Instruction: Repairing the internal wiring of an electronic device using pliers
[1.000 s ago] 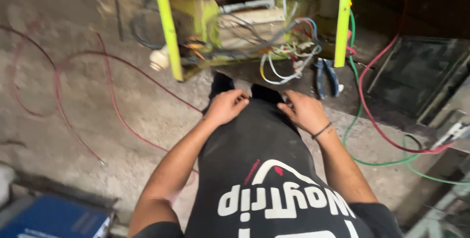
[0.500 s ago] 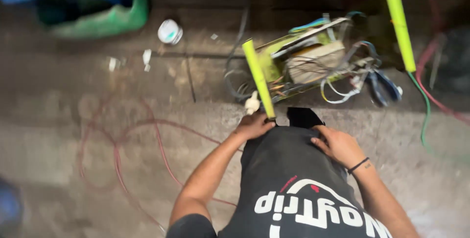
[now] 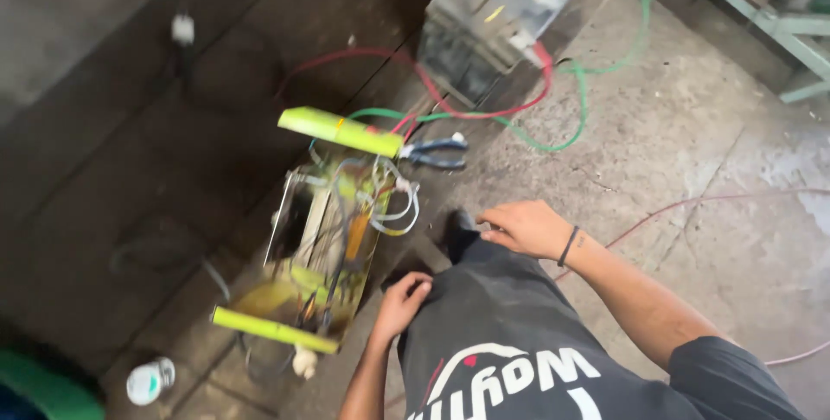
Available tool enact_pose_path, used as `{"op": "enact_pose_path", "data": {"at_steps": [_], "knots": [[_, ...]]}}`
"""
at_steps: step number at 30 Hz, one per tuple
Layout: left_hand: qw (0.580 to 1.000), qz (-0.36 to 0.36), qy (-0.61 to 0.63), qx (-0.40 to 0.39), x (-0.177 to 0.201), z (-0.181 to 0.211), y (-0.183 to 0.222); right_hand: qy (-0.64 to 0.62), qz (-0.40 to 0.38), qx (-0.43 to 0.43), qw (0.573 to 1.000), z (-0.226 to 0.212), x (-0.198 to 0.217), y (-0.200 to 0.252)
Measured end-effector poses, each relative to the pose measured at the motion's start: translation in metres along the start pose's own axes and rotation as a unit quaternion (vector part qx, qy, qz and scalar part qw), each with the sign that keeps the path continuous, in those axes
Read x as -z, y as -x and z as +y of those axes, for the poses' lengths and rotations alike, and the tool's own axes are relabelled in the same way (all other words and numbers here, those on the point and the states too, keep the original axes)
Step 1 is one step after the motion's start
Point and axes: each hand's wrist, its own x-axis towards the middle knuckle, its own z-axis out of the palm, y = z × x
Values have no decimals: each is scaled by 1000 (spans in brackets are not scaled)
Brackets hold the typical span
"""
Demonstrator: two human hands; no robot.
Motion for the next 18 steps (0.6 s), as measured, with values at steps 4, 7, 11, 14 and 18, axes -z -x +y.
{"op": "enact_pose_path", "data": {"at_steps": [4, 7, 11, 14, 18], "knots": [[999, -51, -15, 7, -3, 45, -23, -3, 112, -15, 994, 51, 43, 20], [995, -72, -23, 65, -16, 79, -52, 12, 212, -16, 977, 106, 82, 29], [994, -81, -42, 52, -52, 106, -115, 16, 326, -34, 945, 217, 129, 31], [991, -85, -87, 60, -91, 102, -172, 12, 409, -38, 912, 324, 162, 13], [960, -117, -205, 148, -156, 65, -254, -50, 491, -43, 869, 463, 209, -23]]}}
